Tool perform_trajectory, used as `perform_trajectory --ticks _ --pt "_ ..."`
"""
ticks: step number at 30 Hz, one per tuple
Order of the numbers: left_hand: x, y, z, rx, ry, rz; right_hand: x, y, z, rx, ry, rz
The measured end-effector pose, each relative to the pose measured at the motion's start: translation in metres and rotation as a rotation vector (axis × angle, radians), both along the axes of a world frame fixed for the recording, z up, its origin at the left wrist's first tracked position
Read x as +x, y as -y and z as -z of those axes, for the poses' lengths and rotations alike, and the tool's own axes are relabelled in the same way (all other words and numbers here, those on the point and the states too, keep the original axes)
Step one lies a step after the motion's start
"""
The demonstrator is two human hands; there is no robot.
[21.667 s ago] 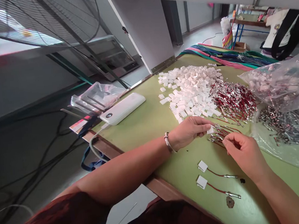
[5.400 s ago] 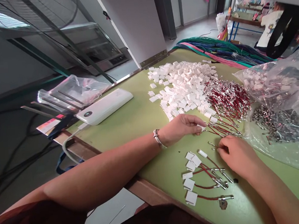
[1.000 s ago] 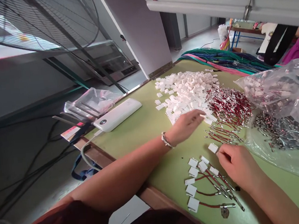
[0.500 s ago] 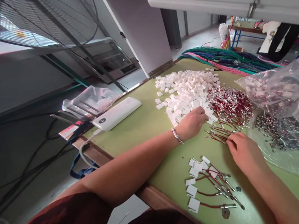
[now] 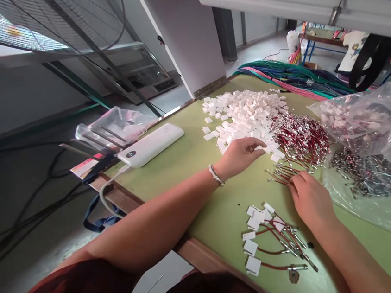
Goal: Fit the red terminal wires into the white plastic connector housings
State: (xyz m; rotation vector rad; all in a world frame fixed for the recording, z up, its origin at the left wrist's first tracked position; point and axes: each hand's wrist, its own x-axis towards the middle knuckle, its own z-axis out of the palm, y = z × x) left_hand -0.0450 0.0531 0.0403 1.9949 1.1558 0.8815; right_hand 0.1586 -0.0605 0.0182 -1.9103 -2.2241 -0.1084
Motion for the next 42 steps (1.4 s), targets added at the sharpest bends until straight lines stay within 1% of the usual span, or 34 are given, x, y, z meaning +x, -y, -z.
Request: perform_trajectory --ticks 2,3,5,8,10,13,15,18,22,25,29,32,35,37,39,42 --pt "-0.001 0.002 -0.006 -0.136 0.093 -0.019 0.007 0.002 -0.005 0.049 -0.056 -0.009" --pt "-0.002 0.002 -0.008 -0.207 0.144 -0.022 0.011 0.004 -0.009 0.046 -0.064 -0.012" --pt "-0.002 0.002 -0.012 -0.343 0.244 -0.02 0.019 0.009 -0.016 -0.045 -0.029 -0.025" --pt "-0.003 0.002 -0.014 -0.487 0.357 0.001 0.025 0.016 -0.022 -0.248 0.06 -0.054" --pt "-0.002 0.003 -0.013 -0.559 0.4 0.037 0.022 0.018 -0.023 -0.296 0.081 -0.061" --pt "0.0 0.006 -0.009 -0.64 0.441 0.108 0.008 0.015 -0.02 -0.277 0.041 -0.039" --pt "0.001 0.008 -0.007 -0.656 0.469 0.154 -0.003 0.011 -0.016 -0.256 -0.012 0.001" --pt "0.004 0.011 -0.002 -0.672 0.501 0.183 -0.015 0.005 -0.007 -0.263 -0.062 0.045" --pt "0.011 0.017 0.007 -0.814 0.528 0.205 -0.015 0.004 0.002 -0.284 -0.064 0.052" --pt "0.016 0.021 0.014 -0.918 0.582 0.244 -0.007 0.006 0.001 -0.221 -0.14 0.06" --pt "0.018 0.025 0.018 -0.979 0.642 0.279 0.002 0.009 -0.011 -0.103 -0.384 0.085" --pt "0.018 0.027 0.017 -0.998 0.655 0.313 0.001 0.01 -0.02 -0.062 -0.516 0.043" --pt "0.018 0.029 0.016 -1.022 0.67 0.347 -0.005 0.011 -0.023 -0.037 -0.49 -0.032" --pt "0.018 0.03 0.016 -1.029 0.677 0.37 -0.007 0.012 -0.023 -0.026 -0.448 -0.048" --pt "0.018 0.03 0.016 -1.009 0.671 0.392 -0.008 0.013 -0.024 -0.054 -0.437 -0.051" --pt "0.018 0.029 0.016 -0.917 0.594 0.42 -0.006 0.013 -0.027 -0.143 -0.461 -0.066"
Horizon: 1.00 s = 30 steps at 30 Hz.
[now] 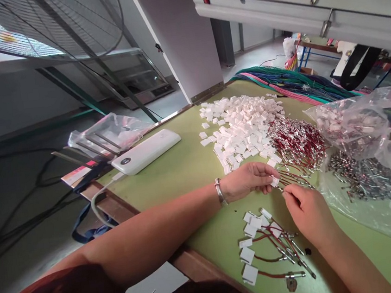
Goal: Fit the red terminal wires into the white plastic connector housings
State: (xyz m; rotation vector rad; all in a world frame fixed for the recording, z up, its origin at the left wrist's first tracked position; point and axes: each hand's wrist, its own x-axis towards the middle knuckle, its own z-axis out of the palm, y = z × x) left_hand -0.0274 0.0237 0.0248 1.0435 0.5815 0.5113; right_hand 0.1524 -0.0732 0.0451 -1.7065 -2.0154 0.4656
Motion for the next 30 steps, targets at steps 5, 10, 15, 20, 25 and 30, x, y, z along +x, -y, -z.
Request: perform_trajectory --ticks 5,10,15,20,25,30 --pt "0.0 0.003 -0.005 0.277 -0.139 0.066 0.004 -0.002 -0.005 -0.221 -0.14 0.025" --pt "0.006 0.011 -0.004 0.255 -0.09 0.094 0.0 0.0 -0.004 -0.295 -0.229 0.049" --pt "0.014 0.018 0.004 0.146 -0.026 0.1 -0.004 0.001 -0.003 -0.184 -0.172 0.041" --pt "0.006 0.005 -0.001 0.534 -0.214 0.096 -0.005 0.002 -0.001 -0.149 -0.062 0.023" --pt "-0.005 -0.028 0.004 1.341 -0.593 -0.165 -0.012 0.007 -0.005 -0.212 -0.049 -0.152" --pt "0.003 -0.035 0.021 1.656 -0.845 -0.055 0.002 -0.012 0.01 0.018 -0.052 -0.014"
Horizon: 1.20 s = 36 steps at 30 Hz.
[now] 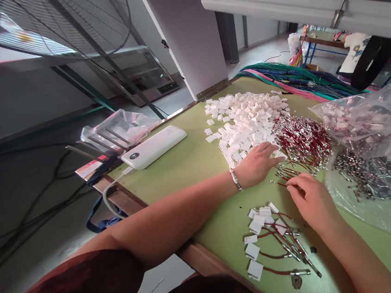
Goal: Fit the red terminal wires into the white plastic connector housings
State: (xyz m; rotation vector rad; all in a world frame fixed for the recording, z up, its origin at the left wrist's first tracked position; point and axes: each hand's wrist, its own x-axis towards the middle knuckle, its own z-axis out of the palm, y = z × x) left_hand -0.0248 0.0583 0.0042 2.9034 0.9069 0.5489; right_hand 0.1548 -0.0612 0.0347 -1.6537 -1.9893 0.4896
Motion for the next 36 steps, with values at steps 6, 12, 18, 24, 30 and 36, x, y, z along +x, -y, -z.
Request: perform_trajectory --ticks 6,12,18,24,30,36 --pt "-0.001 0.008 -0.003 -0.001 0.023 -0.053 -0.006 -0.007 0.021 -0.016 0.471 0.034" --pt "-0.012 0.012 -0.013 -0.257 0.091 -0.059 -0.002 0.003 0.012 0.055 0.352 0.05" --pt "-0.014 0.004 -0.011 -0.21 0.111 -0.098 0.017 0.002 0.004 -0.055 0.027 0.183" --pt "-0.013 0.001 -0.009 -0.215 -0.007 -0.062 0.01 0.004 0.006 -0.184 -0.102 0.089" --pt "-0.013 0.006 -0.014 -0.295 0.013 -0.089 0.007 0.006 0.001 -0.19 -0.095 0.099" --pt "-0.015 0.006 -0.017 -0.72 0.337 -0.176 0.005 0.007 -0.004 -0.205 -0.189 0.138"
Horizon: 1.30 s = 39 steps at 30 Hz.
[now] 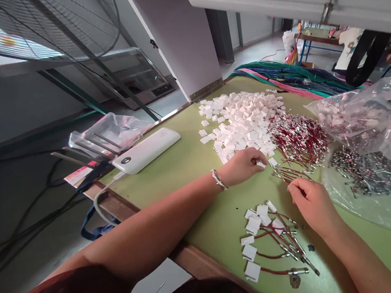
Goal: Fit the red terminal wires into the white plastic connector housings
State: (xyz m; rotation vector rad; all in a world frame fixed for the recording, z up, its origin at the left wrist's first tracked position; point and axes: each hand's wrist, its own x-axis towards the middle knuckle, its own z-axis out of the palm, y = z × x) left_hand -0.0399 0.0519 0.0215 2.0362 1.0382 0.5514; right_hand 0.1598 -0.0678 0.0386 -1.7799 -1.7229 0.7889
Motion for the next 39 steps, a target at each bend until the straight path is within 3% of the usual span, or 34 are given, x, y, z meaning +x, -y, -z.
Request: perform_trajectory --ticks 4,9,15,21,29,32,36,39 --pt "0.003 0.01 -0.005 -0.561 0.412 0.04 -0.003 0.003 -0.004 -0.178 -0.28 0.006" --pt "0.008 0.022 -0.003 -0.837 0.662 0.137 -0.006 0.006 -0.004 -0.364 -0.527 0.022" --pt "0.008 0.02 0.0 -0.83 0.661 0.18 -0.007 0.005 -0.003 -0.479 -0.609 0.07" --pt "0.005 0.025 -0.01 -0.519 0.351 0.253 -0.009 0.005 -0.003 -0.562 -0.594 0.057" --pt "0.015 0.03 0.009 -0.713 0.354 0.331 -0.018 0.01 0.007 -0.257 -0.256 -0.095" --pt "0.012 0.024 0.006 -0.495 0.28 0.372 -0.015 0.008 0.009 -0.196 -0.192 -0.111" --pt "0.006 0.008 0.0 0.248 0.157 0.309 -0.014 0.007 0.002 -0.126 -0.092 -0.199" --pt "0.007 0.0 0.01 0.579 -0.101 0.289 -0.011 0.006 -0.002 -0.097 -0.021 -0.302"
